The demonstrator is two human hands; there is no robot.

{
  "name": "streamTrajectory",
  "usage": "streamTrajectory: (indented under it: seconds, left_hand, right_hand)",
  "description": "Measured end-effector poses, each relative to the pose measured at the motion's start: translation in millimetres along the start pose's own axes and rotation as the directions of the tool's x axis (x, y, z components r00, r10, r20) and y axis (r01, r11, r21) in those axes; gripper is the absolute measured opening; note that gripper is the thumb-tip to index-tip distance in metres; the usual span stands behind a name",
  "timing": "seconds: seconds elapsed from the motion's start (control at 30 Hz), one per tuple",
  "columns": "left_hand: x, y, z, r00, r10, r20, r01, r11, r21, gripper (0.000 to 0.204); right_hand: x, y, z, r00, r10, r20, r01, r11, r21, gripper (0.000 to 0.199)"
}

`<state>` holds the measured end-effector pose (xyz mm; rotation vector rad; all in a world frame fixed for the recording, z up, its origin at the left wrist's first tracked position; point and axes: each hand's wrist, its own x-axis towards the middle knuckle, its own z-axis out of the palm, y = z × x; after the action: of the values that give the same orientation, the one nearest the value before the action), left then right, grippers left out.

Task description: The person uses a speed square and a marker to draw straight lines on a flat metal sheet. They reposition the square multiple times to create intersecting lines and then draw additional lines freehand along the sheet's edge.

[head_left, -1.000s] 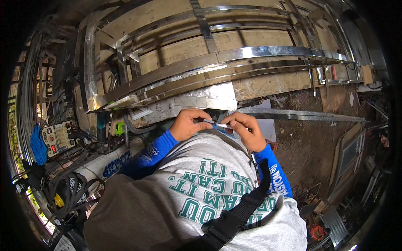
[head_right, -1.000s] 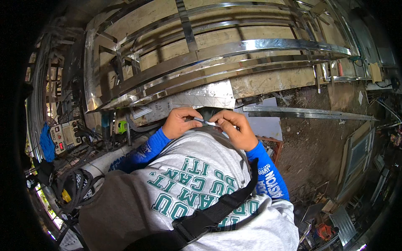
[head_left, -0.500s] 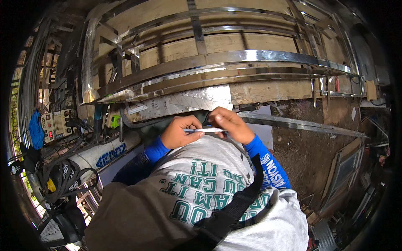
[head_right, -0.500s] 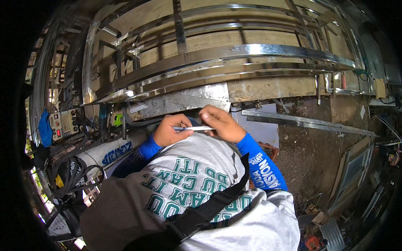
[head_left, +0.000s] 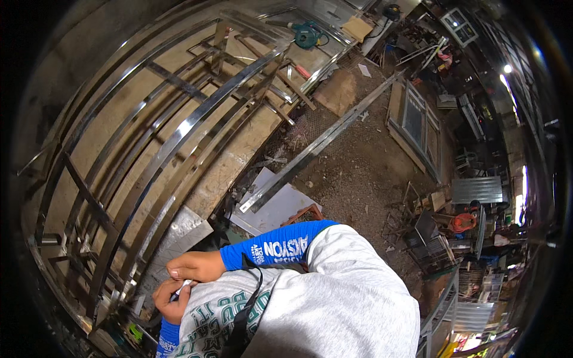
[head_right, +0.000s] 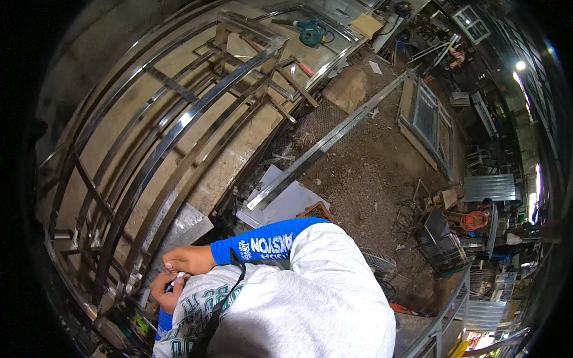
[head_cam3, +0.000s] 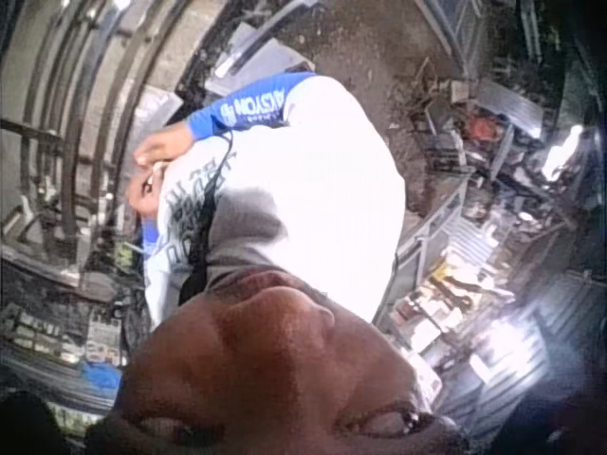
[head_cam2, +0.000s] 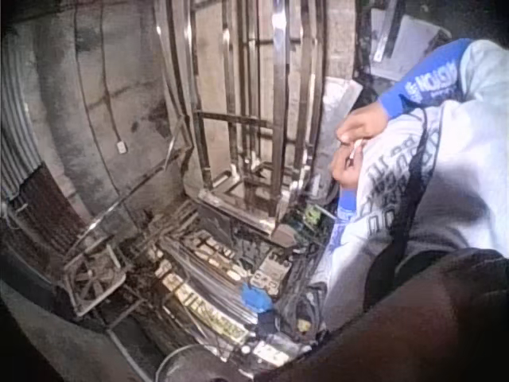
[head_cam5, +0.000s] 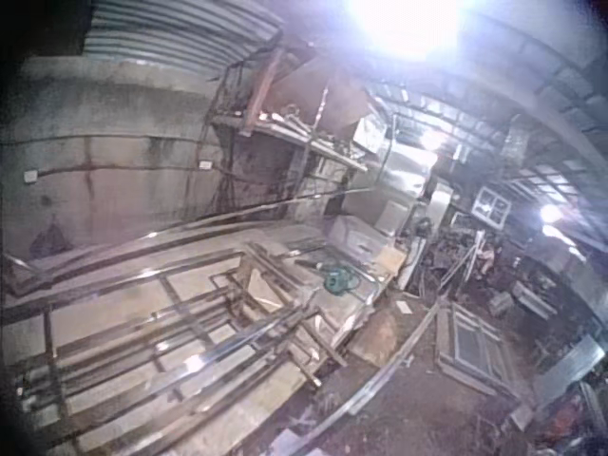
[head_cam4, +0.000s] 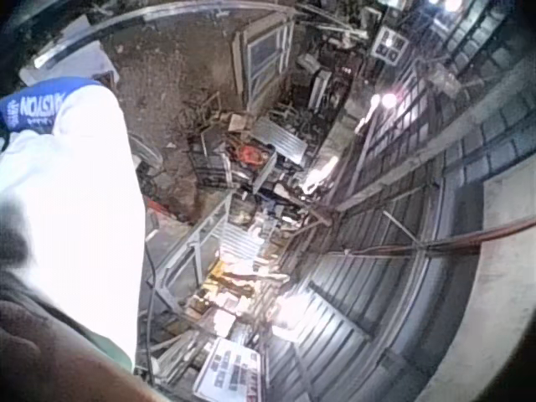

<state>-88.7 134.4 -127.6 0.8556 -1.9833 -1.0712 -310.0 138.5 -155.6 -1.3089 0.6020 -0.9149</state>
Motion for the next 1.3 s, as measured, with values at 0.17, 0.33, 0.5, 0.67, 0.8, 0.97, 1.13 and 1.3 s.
streamTrajectory:
  seconds: [0.17, 0.33, 0.5, 0.67, 0.8, 0.97, 1.13, 1.3]
  left_hand:
    - [10, -11, -1, 0.994, 0.087, 0.062, -0.080, 0.991, -0.112, 0.013]
    - [-16, -57, 6, 0.999, 0.011, -0.035, -0.016, 0.990, -0.142, 0.011]
    - [-6, -74, 11, 0.917, -0.363, 0.165, 0.382, 0.918, -0.109, 0.016]
    - [-26, -85, -51, 0.913, -0.369, 0.177, 0.375, 0.927, -0.002, 0.039]
    - [-98, -123, -78, 0.856, -0.489, 0.168, 0.444, 0.862, 0.245, 0.043]
    - [-146, -134, -110, 0.773, -0.616, 0.150, 0.515, 0.748, 0.419, 0.023]
    - [-180, -137, -152, 0.852, -0.509, -0.126, 0.521, 0.796, 0.309, 0.018]
    - [-188, -163, -218, 0.759, -0.380, -0.529, 0.615, 0.685, 0.390, 0.018]
  right_hand:
    - [-1, -13, 1, 0.999, -0.019, -0.031, 0.019, 1.000, 0.001, 0.044]
    - [25, 7, -6, 0.984, -0.170, -0.053, 0.133, 0.901, -0.412, 0.035]
    - [33, 132, -70, 0.835, -0.291, -0.466, -0.232, 0.582, -0.779, 0.030]
    - [-34, 167, -53, 0.374, 0.769, -0.519, -0.173, 0.607, 0.775, 0.026]
    - [-38, 200, -21, 0.212, 0.826, -0.522, -0.282, 0.563, 0.777, 0.037]
    - [-17, 237, -43, 0.121, 0.722, -0.681, -0.202, 0.690, 0.696, 0.041]
    - [-9, 241, -33, -0.020, 0.647, -0.762, -0.278, 0.729, 0.626, 0.036]
    - [-26, 254, -42, 0.072, 0.604, -0.794, 0.019, 0.795, 0.606, 0.039]
